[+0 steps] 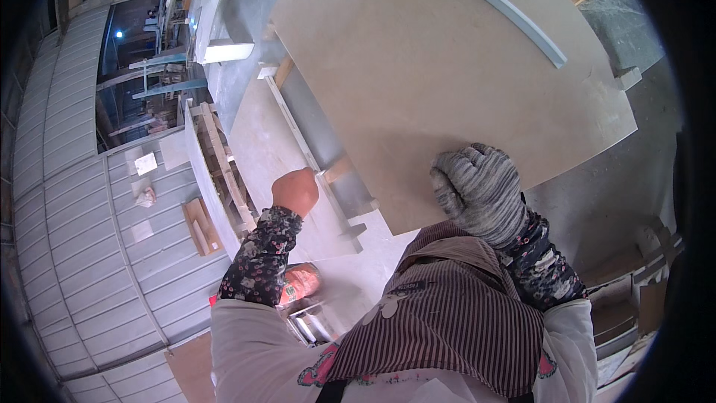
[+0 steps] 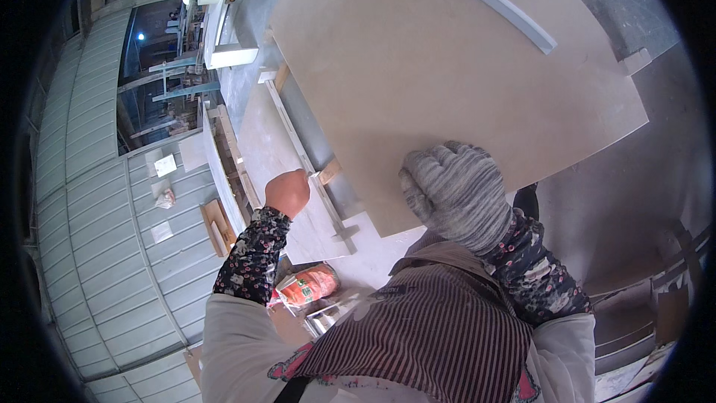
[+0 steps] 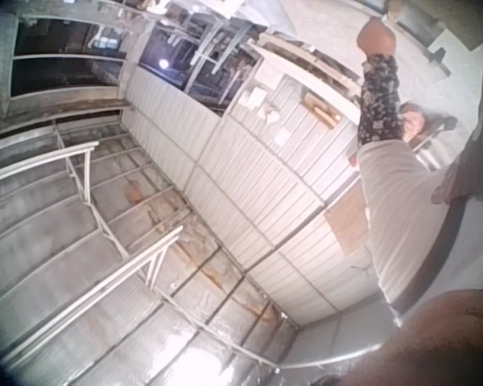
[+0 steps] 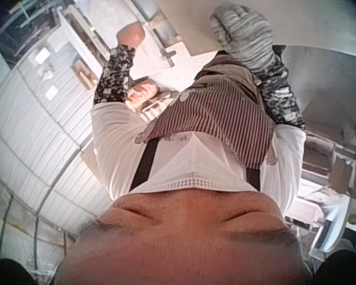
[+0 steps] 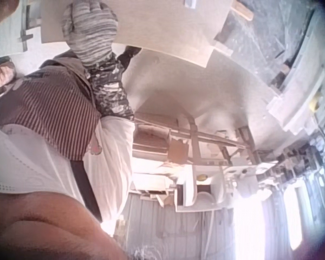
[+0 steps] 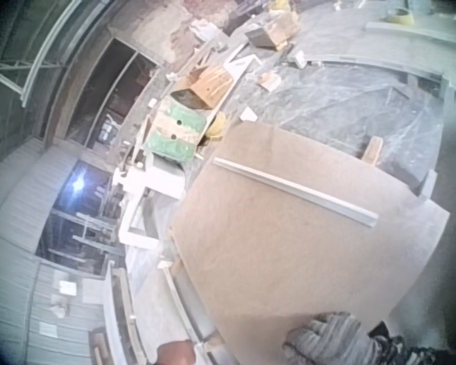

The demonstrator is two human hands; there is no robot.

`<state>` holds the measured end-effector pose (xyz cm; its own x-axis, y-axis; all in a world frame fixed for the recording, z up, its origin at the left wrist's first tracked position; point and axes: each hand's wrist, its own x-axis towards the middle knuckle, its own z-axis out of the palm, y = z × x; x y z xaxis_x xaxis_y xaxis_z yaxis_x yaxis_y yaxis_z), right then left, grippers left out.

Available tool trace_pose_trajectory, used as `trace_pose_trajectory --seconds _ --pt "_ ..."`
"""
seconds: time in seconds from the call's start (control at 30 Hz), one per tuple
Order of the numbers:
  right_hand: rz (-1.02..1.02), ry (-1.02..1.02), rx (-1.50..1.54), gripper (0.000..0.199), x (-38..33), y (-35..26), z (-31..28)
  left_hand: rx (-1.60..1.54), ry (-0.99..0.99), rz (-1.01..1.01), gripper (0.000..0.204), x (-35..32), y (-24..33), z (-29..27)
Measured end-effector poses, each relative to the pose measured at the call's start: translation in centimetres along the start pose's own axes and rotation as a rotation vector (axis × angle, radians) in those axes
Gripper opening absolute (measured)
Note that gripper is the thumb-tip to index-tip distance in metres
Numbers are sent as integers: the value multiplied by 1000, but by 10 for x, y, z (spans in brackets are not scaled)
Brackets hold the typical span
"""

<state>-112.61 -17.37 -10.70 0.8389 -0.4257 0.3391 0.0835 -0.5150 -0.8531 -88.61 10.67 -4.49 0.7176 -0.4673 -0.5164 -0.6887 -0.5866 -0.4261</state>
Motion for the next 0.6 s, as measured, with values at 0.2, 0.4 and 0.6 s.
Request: trace_pose_trajectory --seconds 0.2,0.4,0.6 --pt "11 -25 9 16 0 0 -1 -23 16 -2 21 -16 3 9" --pt "-18 -25 -28 16 1 -1 -2 -85 1 47 20 -22 2 9" --pt "6 -19 -15 17 1 -2 -1 -5 78 7 17 34 -24 1"
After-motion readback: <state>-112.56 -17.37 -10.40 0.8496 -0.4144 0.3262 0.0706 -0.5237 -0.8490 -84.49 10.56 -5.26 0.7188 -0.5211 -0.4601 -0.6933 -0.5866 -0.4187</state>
